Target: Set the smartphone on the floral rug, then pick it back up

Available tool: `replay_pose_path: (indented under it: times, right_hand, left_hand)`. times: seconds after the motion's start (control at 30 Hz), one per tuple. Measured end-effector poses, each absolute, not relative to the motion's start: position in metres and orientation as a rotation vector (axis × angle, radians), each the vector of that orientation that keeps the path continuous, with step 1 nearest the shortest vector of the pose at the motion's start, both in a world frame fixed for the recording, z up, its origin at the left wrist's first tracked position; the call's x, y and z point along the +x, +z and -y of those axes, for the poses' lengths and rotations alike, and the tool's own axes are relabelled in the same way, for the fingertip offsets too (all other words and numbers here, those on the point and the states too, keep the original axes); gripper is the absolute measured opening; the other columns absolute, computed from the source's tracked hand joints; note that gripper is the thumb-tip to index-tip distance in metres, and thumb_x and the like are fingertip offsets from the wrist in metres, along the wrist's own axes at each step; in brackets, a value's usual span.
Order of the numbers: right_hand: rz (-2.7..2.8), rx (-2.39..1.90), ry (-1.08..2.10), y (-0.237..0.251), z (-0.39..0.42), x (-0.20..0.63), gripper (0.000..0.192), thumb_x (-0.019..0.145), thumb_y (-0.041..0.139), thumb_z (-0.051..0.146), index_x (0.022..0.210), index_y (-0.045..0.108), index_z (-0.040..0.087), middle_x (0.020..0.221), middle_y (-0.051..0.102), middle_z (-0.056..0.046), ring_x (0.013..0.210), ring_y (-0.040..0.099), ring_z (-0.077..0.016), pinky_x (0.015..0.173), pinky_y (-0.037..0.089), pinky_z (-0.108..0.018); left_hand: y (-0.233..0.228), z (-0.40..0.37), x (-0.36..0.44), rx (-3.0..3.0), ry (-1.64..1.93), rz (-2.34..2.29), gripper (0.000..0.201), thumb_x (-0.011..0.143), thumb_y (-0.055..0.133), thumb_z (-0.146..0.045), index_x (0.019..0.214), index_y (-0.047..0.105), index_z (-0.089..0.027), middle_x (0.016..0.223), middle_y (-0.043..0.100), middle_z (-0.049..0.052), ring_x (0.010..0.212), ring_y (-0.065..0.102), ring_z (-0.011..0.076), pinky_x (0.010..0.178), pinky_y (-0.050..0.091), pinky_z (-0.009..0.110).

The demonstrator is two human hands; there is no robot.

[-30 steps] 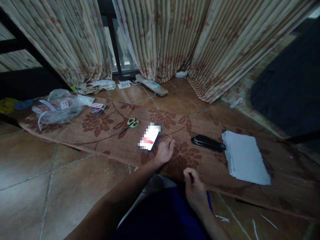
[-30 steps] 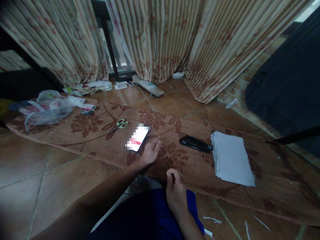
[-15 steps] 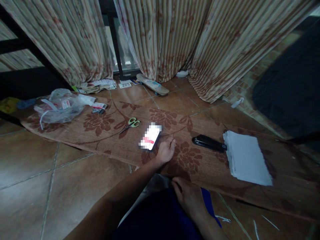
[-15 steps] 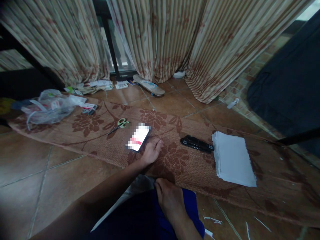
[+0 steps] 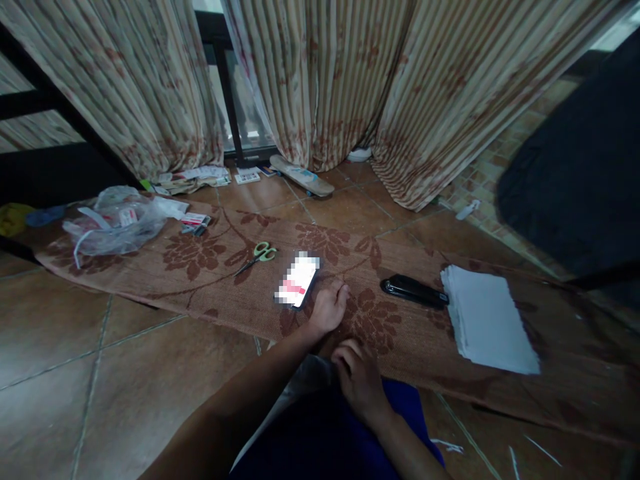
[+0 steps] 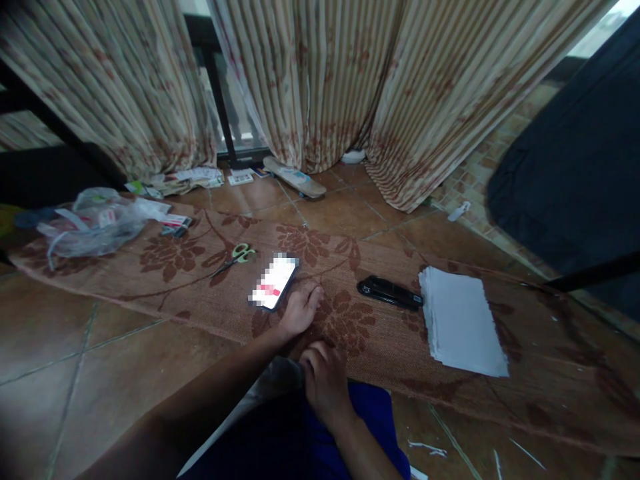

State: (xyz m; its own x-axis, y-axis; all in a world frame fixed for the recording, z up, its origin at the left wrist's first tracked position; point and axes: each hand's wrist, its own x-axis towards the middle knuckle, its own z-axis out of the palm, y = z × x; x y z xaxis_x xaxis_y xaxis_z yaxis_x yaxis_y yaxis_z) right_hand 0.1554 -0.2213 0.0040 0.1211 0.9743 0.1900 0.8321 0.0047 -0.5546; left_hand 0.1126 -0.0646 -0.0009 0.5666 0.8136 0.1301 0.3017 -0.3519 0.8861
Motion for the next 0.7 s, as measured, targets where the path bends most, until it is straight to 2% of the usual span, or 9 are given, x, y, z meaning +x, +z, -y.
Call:
replay_pose_path:
  times: [0.13, 0.23, 0.4, 0.53, 0.7]
  right_hand:
    - [1.853, -1.825, 0.72, 0.022, 0.248, 0.16, 0.026, 0.094, 0.039, 0.026, 0.077, 0.058, 0.021, 0.079, 0.062, -0.001, 0.073, 0.057, -0.0137, 0.068, 0.041, -0.026]
    - [1.908, -1.86, 0.795, 0.03, 0.269, 0.171, 0.029, 0.093, 0.041, 0.03, 0.073, 0.059, 0.022, 0.074, 0.063, 0.0, 0.068, 0.059, -0.0131, 0.064, 0.041, -0.024]
    - [1.26, -2.129, 0.375, 0.028, 0.266, 0.23, 0.026, 0.092, 0.04, 0.037, 0.095, 0.062, 0.024, 0.09, 0.068, -0.003, 0.078, 0.063, -0.0166, 0.072, 0.046, -0.026]
    - [1.038, -2.291, 0.007, 0.014, 0.239, 0.285, 0.029, 0.087, 0.044, 0.039, 0.093, 0.064, 0.019, 0.095, 0.068, -0.008, 0.084, 0.062, -0.0221, 0.077, 0.046, -0.033]
    - [1.173, -2.498, -0.121, 0.0, 0.218, 0.298, 0.025, 0.088, 0.043, 0.029, 0.085, 0.065, 0.02, 0.092, 0.064, -0.007, 0.081, 0.06, -0.02, 0.072, 0.042, -0.03]
  left_hand:
    - [0.0, 0.064, 0.113, 1.913, 0.728, -0.896, 0.029, 0.094, 0.035, -0.031, 0.079, 0.057, -0.019, 0.07, 0.063, 0.001, 0.063, 0.059, 0.0127, 0.062, 0.043, 0.023]
    - [0.0, 0.063, 0.113, 1.919, 0.737, -0.88, 0.028, 0.094, 0.035, -0.031, 0.079, 0.057, -0.018, 0.071, 0.063, 0.001, 0.064, 0.059, 0.0126, 0.062, 0.043, 0.023]
    - [-0.002, 0.062, 0.113, 1.926, 0.704, -0.908, 0.029, 0.093, 0.036, -0.033, 0.081, 0.058, -0.018, 0.072, 0.064, 0.002, 0.065, 0.059, 0.0132, 0.063, 0.043, 0.023]
    - [-0.002, 0.063, 0.114, 1.936, 0.69, -0.922, 0.031, 0.093, 0.036, -0.035, 0.08, 0.058, -0.018, 0.071, 0.063, 0.002, 0.064, 0.059, 0.014, 0.062, 0.042, 0.024]
    - [0.002, 0.06, 0.112, 1.963, 0.651, -0.898, 0.031, 0.093, 0.035, -0.034, 0.078, 0.058, -0.018, 0.068, 0.061, 0.002, 0.064, 0.058, 0.0142, 0.061, 0.042, 0.024]
